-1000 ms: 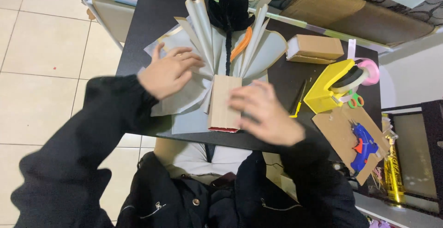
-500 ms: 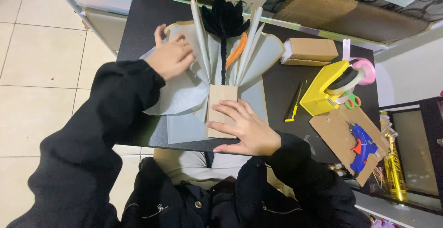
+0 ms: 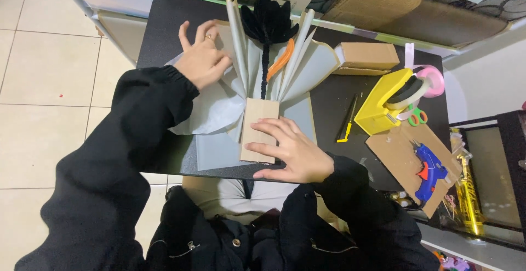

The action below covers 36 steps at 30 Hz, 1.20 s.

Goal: Folding and bunching white tissue paper to attach it as decorative filler in a black flower bouquet.

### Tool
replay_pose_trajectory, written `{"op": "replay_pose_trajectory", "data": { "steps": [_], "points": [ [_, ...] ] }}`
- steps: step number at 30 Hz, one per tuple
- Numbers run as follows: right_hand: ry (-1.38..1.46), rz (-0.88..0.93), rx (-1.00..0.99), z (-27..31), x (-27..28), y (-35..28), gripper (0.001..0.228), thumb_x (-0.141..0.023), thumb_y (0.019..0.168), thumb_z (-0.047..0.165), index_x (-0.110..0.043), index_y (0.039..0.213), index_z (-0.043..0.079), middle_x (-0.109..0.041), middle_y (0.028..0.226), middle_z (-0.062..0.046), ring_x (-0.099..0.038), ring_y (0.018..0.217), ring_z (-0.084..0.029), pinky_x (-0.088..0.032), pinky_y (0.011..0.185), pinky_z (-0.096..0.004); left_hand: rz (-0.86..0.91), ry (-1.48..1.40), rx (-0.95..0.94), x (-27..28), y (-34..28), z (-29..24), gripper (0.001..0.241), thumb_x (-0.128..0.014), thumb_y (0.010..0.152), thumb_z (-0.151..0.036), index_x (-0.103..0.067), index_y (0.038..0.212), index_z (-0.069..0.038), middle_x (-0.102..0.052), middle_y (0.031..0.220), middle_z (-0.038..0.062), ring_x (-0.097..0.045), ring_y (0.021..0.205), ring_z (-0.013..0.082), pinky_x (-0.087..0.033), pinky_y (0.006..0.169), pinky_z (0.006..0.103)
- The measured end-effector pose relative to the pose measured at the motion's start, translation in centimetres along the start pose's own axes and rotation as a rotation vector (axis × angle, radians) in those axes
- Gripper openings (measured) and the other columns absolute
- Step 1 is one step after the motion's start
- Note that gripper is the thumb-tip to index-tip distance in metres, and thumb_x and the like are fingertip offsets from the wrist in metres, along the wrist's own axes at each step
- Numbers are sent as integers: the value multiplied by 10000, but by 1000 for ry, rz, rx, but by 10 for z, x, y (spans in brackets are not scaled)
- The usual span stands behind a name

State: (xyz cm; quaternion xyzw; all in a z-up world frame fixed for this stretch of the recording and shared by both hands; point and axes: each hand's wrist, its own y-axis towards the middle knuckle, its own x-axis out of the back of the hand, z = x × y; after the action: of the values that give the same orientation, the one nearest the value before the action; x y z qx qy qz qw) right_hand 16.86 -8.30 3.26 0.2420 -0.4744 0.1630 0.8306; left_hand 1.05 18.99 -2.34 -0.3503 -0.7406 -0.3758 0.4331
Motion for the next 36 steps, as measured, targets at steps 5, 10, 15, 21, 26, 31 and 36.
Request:
{"op": "replay_pose_trajectory", "data": {
  "steps": [5, 10, 15, 21, 26, 31, 36],
  "points": [
    [17, 1, -9, -3, 2, -2, 438, -694, 938, 498, -648, 1164, 125, -544, 1440, -181, -492, 1349, -379, -379, 1083, -558, -6, -30, 141, -6, 9, 7, 528, -282, 1003, -315, -730, 759, -182, -350, 1616, 152, -187, 1520, 315, 9, 1119, 707],
    [22, -24, 2, -11, -1, -5, 461, -742, 914, 486, -641, 1168, 114, -577, 1413, -150, -509, 1329, -362, -402, 1075, -529, -36, 16, 141, -14, 19, 14, 506, -312, 1026, -353, -683, 743, -158, -328, 1636, 179, -142, 1531, 357, 17, 1113, 744],
    [31, -20, -1, -18, -4, -9, 427, -774, 917, 421, -647, 1182, 111, -602, 1407, -133, -518, 1310, -354, -427, 1062, -521, -16, 182, 128, -28, 31, 26, 460, -468, 918, -487, -671, 809, -88, -305, 1641, 238, -99, 1545, 399, 18, 1089, 781],
    [109, -49, 41, -21, -3, -14, 339, -768, 945, 276, -636, 1177, 67, -595, 1390, -151, -521, 1285, -353, -444, 1115, -523, -43, 339, 229, -33, 43, 25, 998, -625, 629, -325, -406, 1575, -96, -235, 1644, 231, -58, 1535, 378, 21, 1112, 772],
    [167, -61, 43, -21, -3, -17, 340, -774, 941, 206, -624, 1198, 41, -586, 1398, -169, -515, 1283, -360, -452, 1131, -517, -129, 337, 412, -32, 55, 27, 808, -696, 727, -189, -452, 1494, -126, -390, 1558, 193, -251, 1470, 365, -103, 1124, 727],
    [184, -69, 40, -22, -4, -22, 337, -761, 942, 173, -621, 1215, 34, -581, 1409, -169, -518, 1306, -359, -438, 1148, -524, -287, 241, 406, -20, 55, 43, 546, -673, 880, -226, -543, 1389, -73, -524, 1367, 213, -439, 1282, 407, -254, 1023, 662],
    [121, -131, 4, -16, -4, -34, 394, -786, 929, 210, -620, 1264, 86, -595, 1403, -139, -548, 1350, -320, -295, 1233, -626, -583, -242, 291, 42, 19, 76, 267, -639, 1021, -134, -535, 1244, -34, -666, 1209, 197, -642, 1123, 367, -465, 928, 471]
  ]
}}
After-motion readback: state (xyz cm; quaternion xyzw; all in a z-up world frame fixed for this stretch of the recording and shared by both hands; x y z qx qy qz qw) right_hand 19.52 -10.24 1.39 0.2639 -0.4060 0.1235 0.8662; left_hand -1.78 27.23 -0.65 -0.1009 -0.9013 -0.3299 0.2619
